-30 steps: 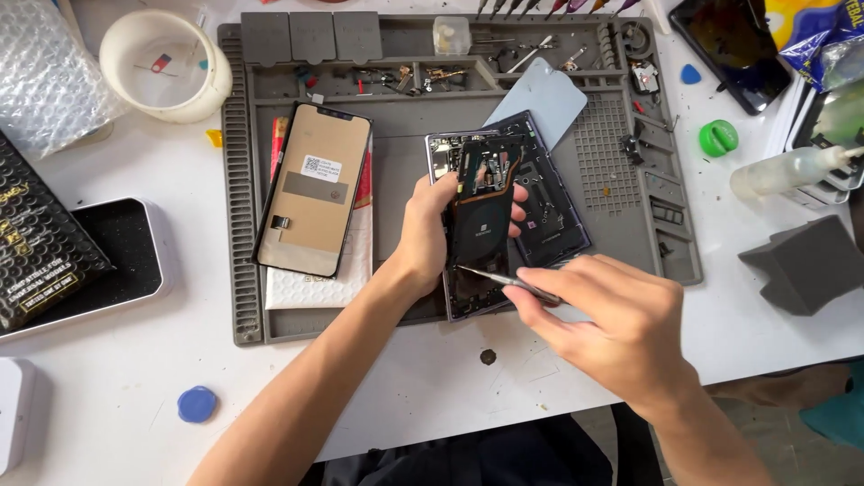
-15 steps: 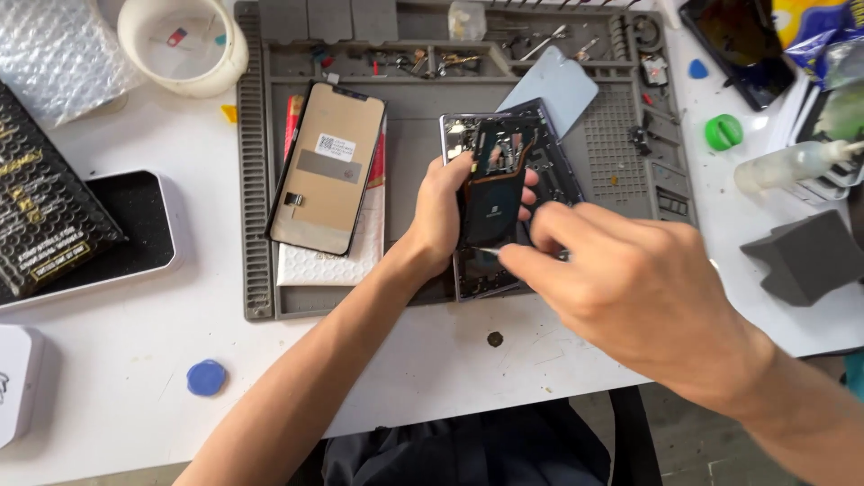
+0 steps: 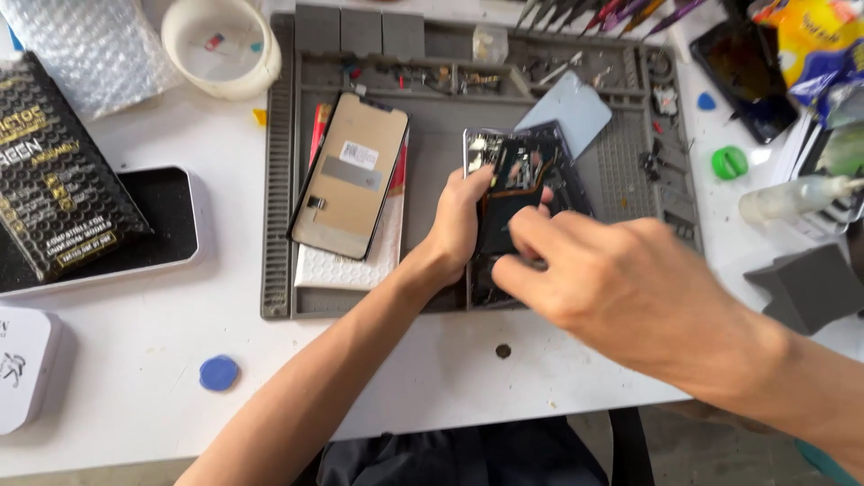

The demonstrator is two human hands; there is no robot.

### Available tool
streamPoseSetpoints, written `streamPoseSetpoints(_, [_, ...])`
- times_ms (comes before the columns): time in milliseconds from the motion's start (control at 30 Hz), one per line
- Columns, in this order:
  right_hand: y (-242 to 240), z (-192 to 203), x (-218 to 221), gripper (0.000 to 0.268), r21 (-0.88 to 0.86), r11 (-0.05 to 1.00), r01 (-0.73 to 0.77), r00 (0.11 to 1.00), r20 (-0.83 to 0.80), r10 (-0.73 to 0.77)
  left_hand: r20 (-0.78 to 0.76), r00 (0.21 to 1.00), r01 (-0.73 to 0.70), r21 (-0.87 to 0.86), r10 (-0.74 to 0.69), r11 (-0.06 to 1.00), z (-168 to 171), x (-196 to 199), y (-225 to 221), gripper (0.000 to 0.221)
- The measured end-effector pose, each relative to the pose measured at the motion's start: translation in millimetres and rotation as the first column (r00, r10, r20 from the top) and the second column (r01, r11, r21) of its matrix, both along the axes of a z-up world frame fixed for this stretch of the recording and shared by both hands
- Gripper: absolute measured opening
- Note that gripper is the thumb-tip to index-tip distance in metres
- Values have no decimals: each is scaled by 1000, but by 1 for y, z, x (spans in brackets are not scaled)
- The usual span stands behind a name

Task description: Disassembling the internal components of a smartphone using a screwdriver and a prying tool on a repair mat.

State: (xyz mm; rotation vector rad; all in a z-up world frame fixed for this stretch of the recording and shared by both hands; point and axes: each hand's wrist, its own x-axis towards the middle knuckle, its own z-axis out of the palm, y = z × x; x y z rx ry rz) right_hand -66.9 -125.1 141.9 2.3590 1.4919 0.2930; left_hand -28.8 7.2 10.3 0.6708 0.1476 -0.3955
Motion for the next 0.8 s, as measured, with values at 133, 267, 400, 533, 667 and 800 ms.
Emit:
streamPoseSetpoints(133, [2, 0, 1, 34, -19, 992, 127, 980, -154, -129, 4, 1000, -10, 143, 9, 990, 6, 5, -1, 43])
streamPoseSetpoints(267, [3, 4, -2, 22, -116, 984, 135, 990, 55, -129, 13, 1000, -4, 77, 4, 997, 10, 8, 2, 34])
streamPoseSetpoints(400, [6, 6, -3, 36, -85, 985, 151, 987, 62, -146, 48, 999, -2, 121, -4, 993, 14, 4, 4, 30])
streamPoseSetpoints(533, [-10, 0, -5, 43, -54, 989, 138, 990, -15, -139, -5, 1000, 5, 56, -4, 998, -5, 8, -1, 39])
streamPoseSetpoints(667, [-30, 21, -14, 17, 90, 989, 114, 993, -23, -112, 40, 999, 9, 19, -10, 1000, -8, 10, -5, 40])
streamPoseSetpoints(800, [-53, 33, -19, 10, 295, 935, 198, 980, -35, -197, 70, 997, 28, 76, -34, 997, -2, 10, 0, 44])
